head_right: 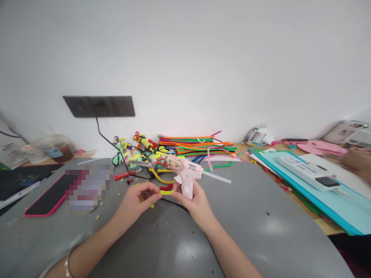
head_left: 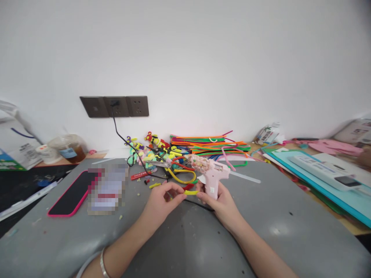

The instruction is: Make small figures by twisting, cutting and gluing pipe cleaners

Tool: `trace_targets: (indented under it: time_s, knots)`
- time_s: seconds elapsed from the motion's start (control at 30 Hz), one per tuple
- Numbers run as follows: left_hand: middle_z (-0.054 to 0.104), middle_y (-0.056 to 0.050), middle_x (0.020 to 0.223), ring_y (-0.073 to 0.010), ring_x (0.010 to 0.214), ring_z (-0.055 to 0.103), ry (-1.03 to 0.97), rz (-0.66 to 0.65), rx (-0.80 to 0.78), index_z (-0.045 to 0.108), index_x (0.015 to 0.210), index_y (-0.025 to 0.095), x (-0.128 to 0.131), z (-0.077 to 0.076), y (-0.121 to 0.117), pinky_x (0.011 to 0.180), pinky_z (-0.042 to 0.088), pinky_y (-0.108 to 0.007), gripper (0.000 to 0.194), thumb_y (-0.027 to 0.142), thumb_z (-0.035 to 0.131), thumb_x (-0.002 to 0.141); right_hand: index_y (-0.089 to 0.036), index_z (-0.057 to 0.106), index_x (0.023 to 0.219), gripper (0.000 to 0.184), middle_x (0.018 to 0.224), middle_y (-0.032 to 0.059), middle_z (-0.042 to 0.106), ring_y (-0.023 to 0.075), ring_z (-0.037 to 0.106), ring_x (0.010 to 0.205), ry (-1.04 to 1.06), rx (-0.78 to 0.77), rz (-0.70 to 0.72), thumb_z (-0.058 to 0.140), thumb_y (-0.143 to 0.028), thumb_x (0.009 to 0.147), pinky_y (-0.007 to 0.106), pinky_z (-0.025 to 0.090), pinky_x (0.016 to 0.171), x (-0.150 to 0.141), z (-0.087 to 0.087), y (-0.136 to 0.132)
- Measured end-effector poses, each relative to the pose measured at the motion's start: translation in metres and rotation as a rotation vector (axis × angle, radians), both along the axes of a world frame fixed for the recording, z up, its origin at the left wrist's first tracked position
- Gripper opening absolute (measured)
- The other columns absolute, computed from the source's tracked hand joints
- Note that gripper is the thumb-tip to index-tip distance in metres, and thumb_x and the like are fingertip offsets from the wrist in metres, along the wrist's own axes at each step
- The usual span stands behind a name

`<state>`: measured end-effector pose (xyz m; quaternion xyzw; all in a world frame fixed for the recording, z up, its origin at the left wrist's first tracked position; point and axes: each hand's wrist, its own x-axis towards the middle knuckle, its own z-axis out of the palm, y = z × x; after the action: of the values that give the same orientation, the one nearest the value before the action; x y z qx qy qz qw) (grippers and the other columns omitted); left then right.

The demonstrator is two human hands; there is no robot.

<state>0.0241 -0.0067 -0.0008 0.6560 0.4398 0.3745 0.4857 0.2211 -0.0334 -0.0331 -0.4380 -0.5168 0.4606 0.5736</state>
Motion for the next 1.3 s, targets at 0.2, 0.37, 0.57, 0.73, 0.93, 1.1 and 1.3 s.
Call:
trace_targets:
  time_s: [0.2, 0.37, 0.57, 0.73, 0.93, 1.1, 1.3]
  knots:
    - [0.067, -0.002, 0.070, -0.0126, 0.057, 0.051, 0.016, -0.011, 0.021, 0.070, 0.074, 0.017, 0.000, -0.001, -0.001, 0.054, 0.038, -0.025, 0.018, 0.035, 0.069, 0.076, -0.019, 0.058, 0.084, 0.034, 0.074, -0.0008, 0.061, 0.0108, 0.047, 0.056, -0.017, -0.006, 0.001, 0.080, -0.042, 0.075, 0.024, 0.040, 0.053, 0.001, -0.001, 0.000]
    - [0.067, -0.002, 0.071, -0.0133, 0.061, 0.053, 0.001, -0.013, 0.033, 0.070, 0.075, 0.017, -0.001, -0.001, -0.002, 0.055, 0.039, -0.024, 0.018, 0.035, 0.068, 0.077, -0.018, 0.059, 0.082, 0.033, 0.072, -0.0005, 0.062, 0.0114, 0.048, 0.055, -0.040, -0.003, -0.014, 0.080, -0.042, 0.076, 0.025, 0.040, 0.053, 0.000, -0.001, -0.001]
    - [0.066, -0.001, 0.070, -0.0126, 0.060, 0.052, -0.009, -0.015, 0.076, 0.070, 0.073, 0.017, -0.001, -0.002, -0.001, 0.052, 0.037, -0.022, 0.017, 0.033, 0.068, 0.077, -0.018, 0.061, 0.083, 0.033, 0.074, 0.0005, 0.064, 0.0118, 0.049, 0.056, -0.034, 0.012, -0.032, 0.081, -0.043, 0.075, 0.025, 0.041, 0.053, 0.000, -0.001, 0.000]
    - [0.064, 0.000, 0.067, -0.0109, 0.057, 0.050, -0.011, 0.074, 0.227, 0.071, 0.073, 0.018, -0.010, 0.000, 0.008, 0.051, 0.035, -0.022, 0.013, 0.028, 0.068, 0.079, -0.017, 0.064, 0.084, 0.036, 0.074, 0.0021, 0.066, 0.0112, 0.047, 0.053, -0.016, 0.032, -0.088, 0.078, -0.050, 0.078, 0.025, 0.038, 0.051, 0.003, -0.002, -0.002]
    - [0.061, -0.001, 0.082, -0.0083, 0.056, 0.044, -0.019, 0.202, 0.413, 0.073, 0.073, 0.018, -0.025, 0.002, 0.024, 0.050, 0.034, -0.022, 0.009, 0.026, 0.072, 0.078, -0.019, 0.052, 0.062, 0.053, 0.050, -0.0032, 0.047, 0.0098, 0.035, 0.047, 0.055, 0.016, -0.065, 0.065, -0.066, 0.084, 0.025, 0.026, 0.047, 0.002, 0.008, -0.007]
    - [0.052, 0.001, 0.074, -0.0085, 0.054, 0.040, -0.015, 0.273, 0.474, 0.075, 0.074, 0.019, -0.028, 0.004, 0.028, 0.049, 0.032, -0.022, 0.009, 0.025, 0.072, 0.079, -0.019, 0.050, 0.061, 0.053, 0.048, -0.0062, 0.038, 0.0091, 0.032, 0.045, 0.095, 0.038, 0.100, 0.058, -0.063, 0.091, 0.027, 0.024, 0.048, 0.002, 0.003, -0.008]
    - [0.052, 0.002, 0.073, -0.0091, 0.055, 0.041, -0.012, 0.254, 0.495, 0.074, 0.075, 0.018, -0.027, 0.002, 0.025, 0.051, 0.036, -0.023, 0.007, 0.022, 0.072, 0.080, -0.019, 0.048, 0.054, 0.059, 0.047, -0.0043, 0.038, 0.0094, 0.034, 0.045, -0.127, 0.033, 0.164, 0.054, -0.063, 0.093, 0.027, 0.027, 0.048, 0.008, -0.010, -0.008]
